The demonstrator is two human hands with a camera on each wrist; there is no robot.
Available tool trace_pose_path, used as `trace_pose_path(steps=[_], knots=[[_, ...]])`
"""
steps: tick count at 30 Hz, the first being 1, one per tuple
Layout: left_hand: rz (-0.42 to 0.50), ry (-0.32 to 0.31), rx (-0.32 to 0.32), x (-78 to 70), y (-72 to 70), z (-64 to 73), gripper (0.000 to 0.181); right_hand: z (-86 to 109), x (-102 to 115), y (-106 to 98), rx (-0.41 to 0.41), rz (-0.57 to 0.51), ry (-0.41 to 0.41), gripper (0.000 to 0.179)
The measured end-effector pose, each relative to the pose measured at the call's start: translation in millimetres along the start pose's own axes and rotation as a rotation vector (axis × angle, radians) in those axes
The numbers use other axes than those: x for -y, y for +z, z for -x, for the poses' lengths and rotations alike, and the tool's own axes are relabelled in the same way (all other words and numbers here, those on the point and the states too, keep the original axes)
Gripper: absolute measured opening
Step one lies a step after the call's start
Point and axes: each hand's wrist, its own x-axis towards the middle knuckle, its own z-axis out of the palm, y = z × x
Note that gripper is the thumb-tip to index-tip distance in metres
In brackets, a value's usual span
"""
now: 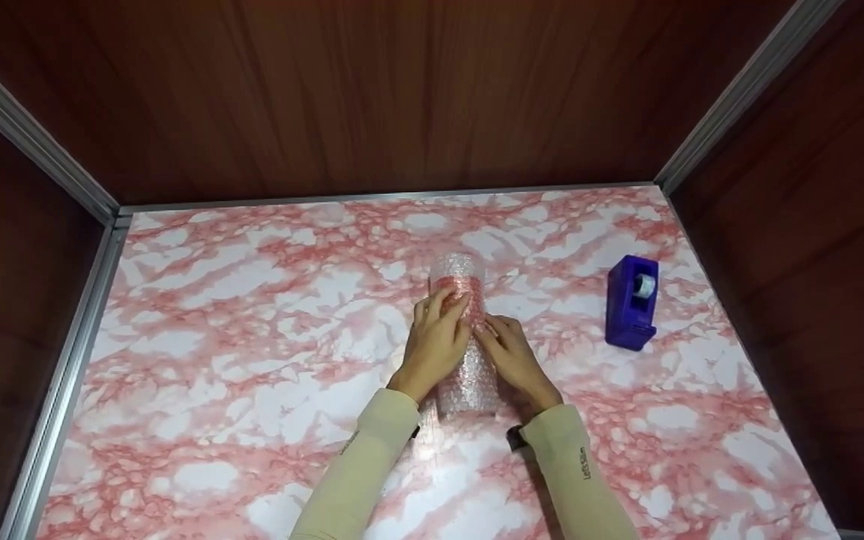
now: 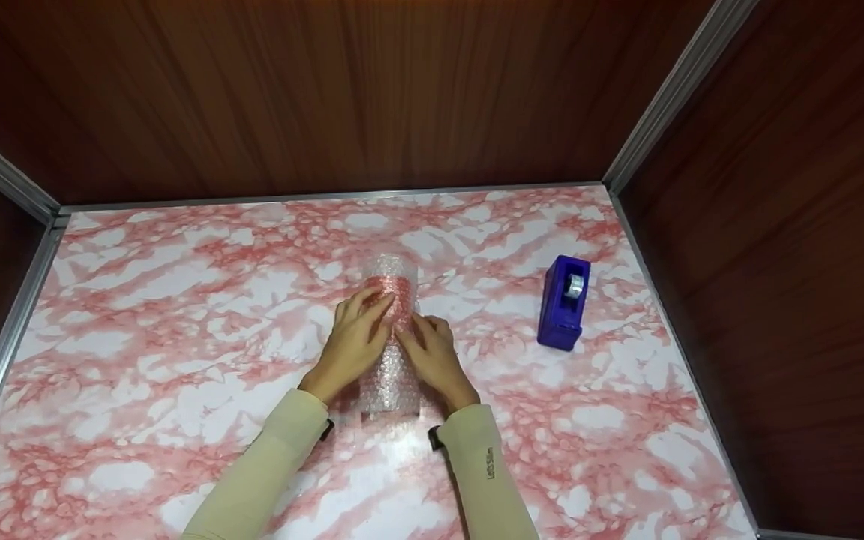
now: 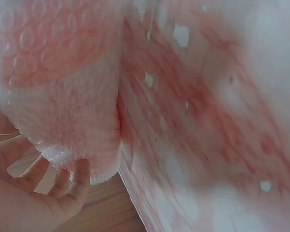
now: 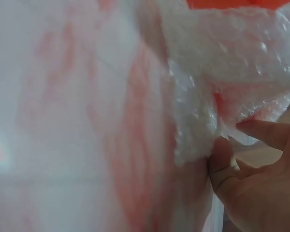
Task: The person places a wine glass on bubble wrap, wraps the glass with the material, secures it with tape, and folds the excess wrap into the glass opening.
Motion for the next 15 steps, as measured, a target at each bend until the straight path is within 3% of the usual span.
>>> trace_pose_path(steps=[8, 15], knots=[[-0.014, 0.005, -0.003, -2.1, 2.6, -0.2, 0.043, -2.4, 0.1, -5.4, 0.003, 0.006, -0.014, 0.045], [-0.024, 0.003, -0.011, -4.3, 4.0, 0.0, 0.044, -0.5, -0.5, -5.5, -0.015, -0.090, 0.023, 0.042]])
